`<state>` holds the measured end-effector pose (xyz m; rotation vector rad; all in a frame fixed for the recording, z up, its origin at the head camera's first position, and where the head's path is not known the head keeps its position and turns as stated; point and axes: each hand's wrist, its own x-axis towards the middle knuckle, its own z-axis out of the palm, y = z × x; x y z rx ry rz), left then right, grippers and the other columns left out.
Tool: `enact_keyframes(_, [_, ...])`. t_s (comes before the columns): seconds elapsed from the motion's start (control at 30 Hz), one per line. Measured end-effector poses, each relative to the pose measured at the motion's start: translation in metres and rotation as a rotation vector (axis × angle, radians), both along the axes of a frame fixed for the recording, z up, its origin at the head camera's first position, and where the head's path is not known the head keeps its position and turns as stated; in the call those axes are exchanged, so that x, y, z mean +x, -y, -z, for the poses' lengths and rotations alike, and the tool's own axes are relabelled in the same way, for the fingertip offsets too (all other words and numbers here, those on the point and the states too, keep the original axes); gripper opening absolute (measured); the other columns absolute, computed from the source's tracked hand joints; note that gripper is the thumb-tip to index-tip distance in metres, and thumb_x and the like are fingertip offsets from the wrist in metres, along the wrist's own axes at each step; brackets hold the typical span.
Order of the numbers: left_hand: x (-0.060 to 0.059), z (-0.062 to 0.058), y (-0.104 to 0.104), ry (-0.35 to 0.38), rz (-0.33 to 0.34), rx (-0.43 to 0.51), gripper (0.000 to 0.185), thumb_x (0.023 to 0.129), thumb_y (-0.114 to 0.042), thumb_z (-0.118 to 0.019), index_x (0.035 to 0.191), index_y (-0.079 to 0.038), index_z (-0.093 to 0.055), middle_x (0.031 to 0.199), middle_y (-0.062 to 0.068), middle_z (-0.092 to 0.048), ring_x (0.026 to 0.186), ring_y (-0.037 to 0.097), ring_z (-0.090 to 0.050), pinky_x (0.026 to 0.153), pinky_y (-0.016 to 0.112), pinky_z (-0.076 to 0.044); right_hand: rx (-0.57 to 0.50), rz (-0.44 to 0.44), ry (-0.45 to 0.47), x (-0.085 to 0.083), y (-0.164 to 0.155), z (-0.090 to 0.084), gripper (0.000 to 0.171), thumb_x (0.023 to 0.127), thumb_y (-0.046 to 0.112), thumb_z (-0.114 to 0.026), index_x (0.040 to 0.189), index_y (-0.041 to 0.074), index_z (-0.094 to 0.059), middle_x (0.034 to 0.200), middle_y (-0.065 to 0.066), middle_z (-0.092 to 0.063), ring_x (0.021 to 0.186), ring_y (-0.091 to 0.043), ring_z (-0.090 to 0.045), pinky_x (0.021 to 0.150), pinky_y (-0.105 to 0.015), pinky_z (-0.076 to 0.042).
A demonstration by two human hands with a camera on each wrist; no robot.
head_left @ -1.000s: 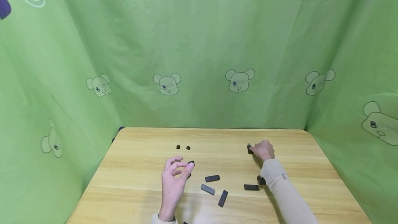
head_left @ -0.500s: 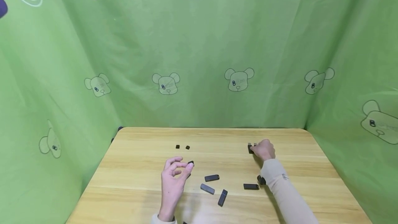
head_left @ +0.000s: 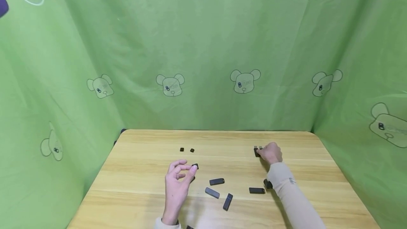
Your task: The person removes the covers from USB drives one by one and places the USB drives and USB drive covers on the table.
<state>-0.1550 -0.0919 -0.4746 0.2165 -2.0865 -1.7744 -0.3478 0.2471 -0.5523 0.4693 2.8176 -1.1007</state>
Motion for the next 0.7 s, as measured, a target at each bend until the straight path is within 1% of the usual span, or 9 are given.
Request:
enact_keyframes(0.03, [-0.001,0.0,0.0,0.003,-0.002,-0.011,0.016,0.087,-0.023,-0.08,0.084,-0.009,-0.074,0.121,0.013,-0.065,0.115,0.026,-0.057,0.088,0.04,-0.049,-0.005,-0.005,-0.009,0.001,0.0,-0.002,0.033,0.091,0.027,-0.072,0.067,0.005,-0.066,0.071,-0.01,-0.07,0.063,-0.022,-0.057,0.053,-0.032,-0.044])
enact_keyframes(0.17, [-0.008,0.003,0.005,0.02,-0.02,-0.063,0.018,0.088,-0.024,-0.078,0.086,-0.006,-0.075,0.121,0.016,-0.065,0.115,0.029,-0.058,0.087,0.043,-0.052,-0.024,-0.012,-0.058,0.001,0.001,-0.013,0.044,0.094,0.031,-0.068,0.056,0.011,-0.056,0.055,0.0,-0.061,0.052,-0.015,-0.048,0.049,-0.03,-0.039])
enact_keyframes(0.27, [-0.018,0.005,0.012,0.035,-0.037,-0.104,0.019,0.088,-0.023,-0.078,0.088,-0.005,-0.076,0.121,0.018,-0.066,0.115,0.033,-0.059,0.087,0.047,-0.053,-0.023,-0.029,-0.124,0.002,0.004,-0.024,0.045,0.095,0.032,-0.066,0.056,0.011,-0.057,0.052,0.004,-0.058,0.049,-0.012,-0.044,0.049,-0.028,-0.036])
enact_keyframes(0.33, [-0.028,0.006,0.016,0.052,-0.045,-0.131,0.018,0.089,-0.022,-0.078,0.09,-0.004,-0.076,0.122,0.019,-0.066,0.117,0.035,-0.059,0.09,0.05,-0.052,-0.018,-0.045,-0.17,0.006,0.007,-0.033,0.04,0.095,0.032,-0.066,0.063,0.008,-0.066,0.054,0.005,-0.06,0.052,-0.011,-0.047,0.051,-0.027,-0.037])
enact_keyframes(0.4, [-0.039,0.008,0.022,0.073,-0.054,-0.17,0.018,0.089,-0.021,-0.077,0.091,-0.003,-0.076,0.123,0.019,-0.065,0.12,0.038,-0.057,0.096,0.055,-0.049,-0.018,-0.057,-0.212,0.011,0.012,-0.044,0.036,0.096,0.032,-0.066,0.071,0.006,-0.071,0.056,0.005,-0.061,0.053,-0.012,-0.05,0.053,-0.027,-0.039])
enact_keyframes(0.5, [-0.057,0.011,0.03,0.12,-0.076,-0.233,0.017,0.089,-0.021,-0.077,0.092,-0.004,-0.077,0.124,0.02,-0.064,0.122,0.04,-0.052,0.102,0.06,-0.042,-0.038,-0.082,-0.26,0.023,0.021,-0.063,0.035,0.096,0.031,-0.065,0.074,0.005,-0.073,0.053,0.005,-0.059,0.05,-0.012,-0.051,0.052,-0.028,-0.041])
enact_keyframes(0.57, [-0.069,0.015,0.035,0.152,-0.092,-0.278,0.017,0.089,-0.021,-0.077,0.092,-0.004,-0.078,0.123,0.02,-0.065,0.123,0.04,-0.05,0.104,0.059,-0.038,-0.051,-0.106,-0.302,0.031,0.027,-0.076,0.034,0.097,0.031,-0.065,0.076,0.005,-0.073,0.051,0.005,-0.058,0.045,-0.013,-0.05,0.049,-0.029,-0.041])
enact_keyframes(0.63, [-0.08,0.019,0.04,0.174,-0.104,-0.312,0.018,0.089,-0.022,-0.078,0.092,-0.005,-0.078,0.122,0.019,-0.066,0.122,0.04,-0.049,0.104,0.057,-0.036,-0.057,-0.127,-0.344,0.038,0.033,-0.087,0.033,0.097,0.03,-0.065,0.079,0.004,-0.075,0.05,0.002,-0.058,0.043,-0.014,-0.05,0.046,-0.029,-0.041])
enact_keyframes(0.7, [-0.091,0.024,0.043,0.184,-0.106,-0.347,0.017,0.088,-0.022,-0.078,0.091,-0.005,-0.079,0.121,0.019,-0.068,0.121,0.039,-0.05,0.105,0.055,-0.035,-0.038,-0.144,-0.396,0.045,0.037,-0.095,0.03,0.096,0.029,-0.067,0.085,0.004,-0.078,0.056,0.0,-0.063,0.045,-0.013,-0.051,0.049,-0.029,-0.042])
